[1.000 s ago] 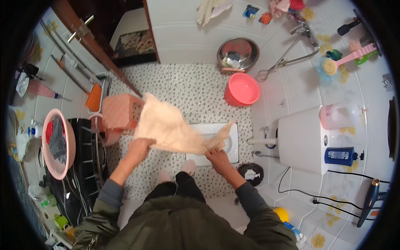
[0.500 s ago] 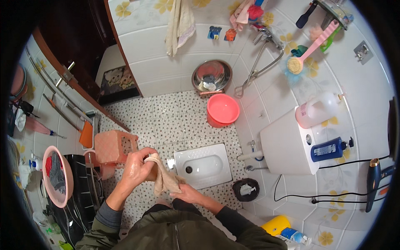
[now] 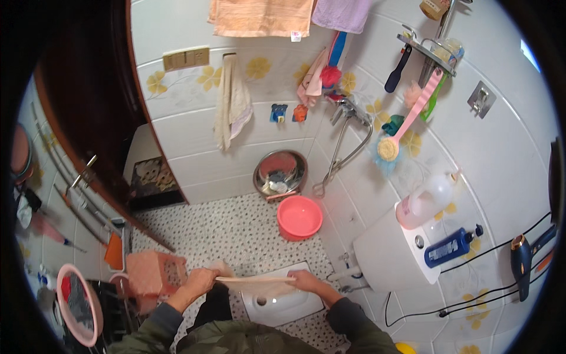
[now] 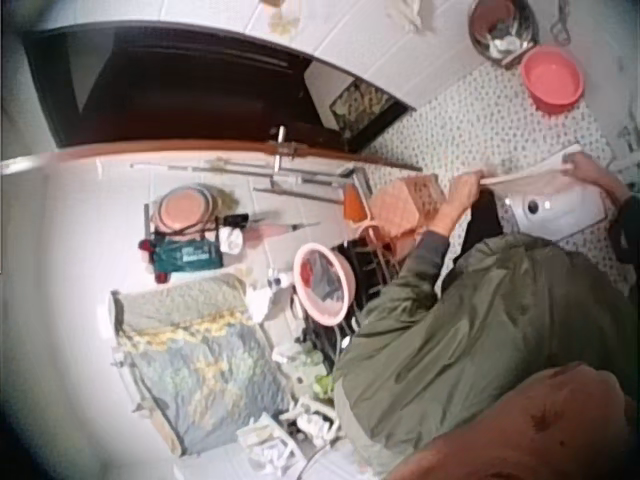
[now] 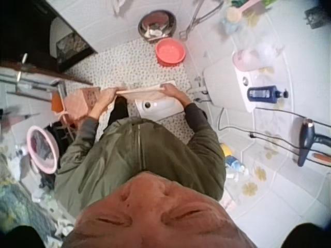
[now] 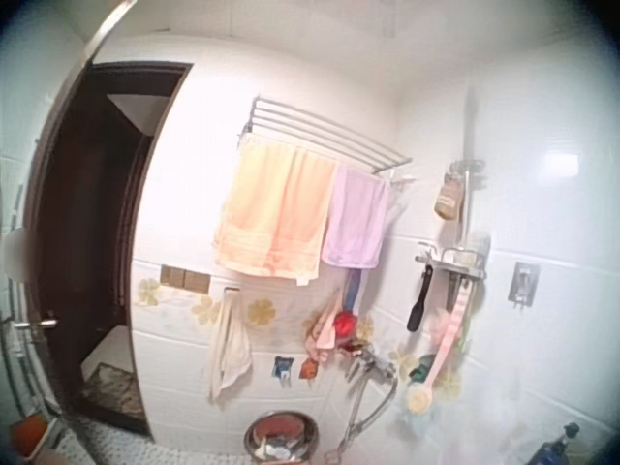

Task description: The person walks into the bathroom, washes a beige cloth by hand in a sink, wrings it out, and hangs it on a wall hook. They then use a squeegee to push water on the floor toward the drain and sit on a stool to wash clothes in a pink basin.

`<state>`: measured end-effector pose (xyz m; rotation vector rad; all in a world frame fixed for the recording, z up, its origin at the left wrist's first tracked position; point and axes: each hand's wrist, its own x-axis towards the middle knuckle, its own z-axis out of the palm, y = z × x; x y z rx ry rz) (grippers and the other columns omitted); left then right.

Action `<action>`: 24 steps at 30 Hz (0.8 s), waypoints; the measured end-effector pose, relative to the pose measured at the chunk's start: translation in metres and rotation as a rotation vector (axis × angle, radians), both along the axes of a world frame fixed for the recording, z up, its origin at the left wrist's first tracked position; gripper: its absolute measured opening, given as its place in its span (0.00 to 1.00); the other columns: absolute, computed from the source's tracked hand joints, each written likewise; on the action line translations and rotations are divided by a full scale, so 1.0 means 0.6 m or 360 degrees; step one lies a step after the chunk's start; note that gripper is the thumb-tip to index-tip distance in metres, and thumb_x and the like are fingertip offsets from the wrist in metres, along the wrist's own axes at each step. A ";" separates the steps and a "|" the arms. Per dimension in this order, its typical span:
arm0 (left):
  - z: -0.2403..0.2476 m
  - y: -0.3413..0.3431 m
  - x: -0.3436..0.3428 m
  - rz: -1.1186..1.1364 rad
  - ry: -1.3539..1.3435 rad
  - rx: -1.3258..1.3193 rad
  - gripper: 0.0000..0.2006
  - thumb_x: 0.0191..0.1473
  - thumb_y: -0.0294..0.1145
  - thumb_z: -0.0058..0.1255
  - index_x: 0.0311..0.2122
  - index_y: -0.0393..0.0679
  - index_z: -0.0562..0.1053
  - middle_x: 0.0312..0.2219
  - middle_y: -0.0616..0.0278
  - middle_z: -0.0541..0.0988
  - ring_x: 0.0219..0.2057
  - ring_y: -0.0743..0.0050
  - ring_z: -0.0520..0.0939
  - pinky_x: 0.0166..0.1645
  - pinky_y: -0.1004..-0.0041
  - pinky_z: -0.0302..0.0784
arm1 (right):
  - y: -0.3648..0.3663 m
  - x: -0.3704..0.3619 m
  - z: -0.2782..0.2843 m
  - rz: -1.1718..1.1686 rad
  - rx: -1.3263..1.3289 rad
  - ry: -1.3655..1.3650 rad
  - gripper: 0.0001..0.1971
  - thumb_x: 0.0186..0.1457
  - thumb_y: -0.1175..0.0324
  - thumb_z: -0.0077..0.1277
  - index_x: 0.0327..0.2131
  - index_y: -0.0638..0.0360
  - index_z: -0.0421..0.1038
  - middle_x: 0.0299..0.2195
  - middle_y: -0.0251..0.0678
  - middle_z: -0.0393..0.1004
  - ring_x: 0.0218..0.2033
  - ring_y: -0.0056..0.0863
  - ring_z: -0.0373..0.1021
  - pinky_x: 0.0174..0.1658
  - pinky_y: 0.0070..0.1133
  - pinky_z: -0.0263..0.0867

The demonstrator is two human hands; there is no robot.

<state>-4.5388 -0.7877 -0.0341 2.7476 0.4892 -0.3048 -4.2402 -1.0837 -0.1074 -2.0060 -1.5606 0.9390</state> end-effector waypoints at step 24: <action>-0.001 0.607 0.913 0.0347 -0.1108 -0.1487 0.10 0.56 0.30 0.51 0.37 0.33 0.75 0.23 0.68 0.75 0.26 0.85 0.68 0.32 0.77 0.67 | 0.667 0.863 0.177 -0.1235 0.0591 -0.0768 0.12 0.50 0.63 0.54 0.34 0.62 0.73 0.30 0.47 0.71 0.34 0.44 0.69 0.40 0.33 0.65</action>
